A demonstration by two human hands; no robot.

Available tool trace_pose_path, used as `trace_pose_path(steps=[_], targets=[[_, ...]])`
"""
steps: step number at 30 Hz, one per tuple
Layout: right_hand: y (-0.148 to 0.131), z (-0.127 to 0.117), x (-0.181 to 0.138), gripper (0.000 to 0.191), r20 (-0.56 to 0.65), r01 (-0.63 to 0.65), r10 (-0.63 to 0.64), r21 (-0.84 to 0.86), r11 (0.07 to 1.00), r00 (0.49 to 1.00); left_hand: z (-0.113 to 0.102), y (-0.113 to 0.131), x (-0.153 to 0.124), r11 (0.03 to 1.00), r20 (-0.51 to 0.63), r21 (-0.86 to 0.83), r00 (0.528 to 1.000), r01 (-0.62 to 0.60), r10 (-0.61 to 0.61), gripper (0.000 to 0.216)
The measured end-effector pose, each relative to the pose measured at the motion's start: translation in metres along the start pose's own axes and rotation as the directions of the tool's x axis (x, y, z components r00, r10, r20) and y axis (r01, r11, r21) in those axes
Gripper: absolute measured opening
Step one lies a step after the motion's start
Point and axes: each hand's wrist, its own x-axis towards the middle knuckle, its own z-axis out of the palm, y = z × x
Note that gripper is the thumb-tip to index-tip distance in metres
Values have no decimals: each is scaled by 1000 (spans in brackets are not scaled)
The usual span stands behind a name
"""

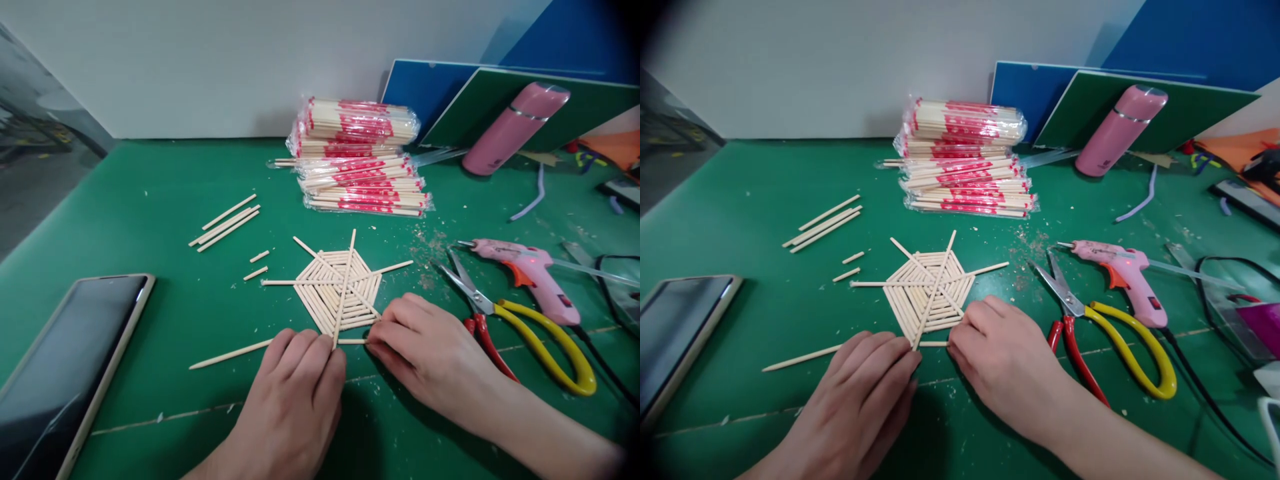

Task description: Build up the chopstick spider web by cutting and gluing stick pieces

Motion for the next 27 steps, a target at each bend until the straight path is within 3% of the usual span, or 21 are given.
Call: trace_pose_path(steps=[15, 27], targets=[[2, -1, -3, 23, -76, -29, 23, -76, 997, 997, -6, 0, 1, 997, 38, -45, 998, 57, -56, 21], [1, 1, 0, 19, -28, -36, 33, -96, 995, 999, -1, -2, 0, 999, 28, -38, 999, 18, -17, 21]])
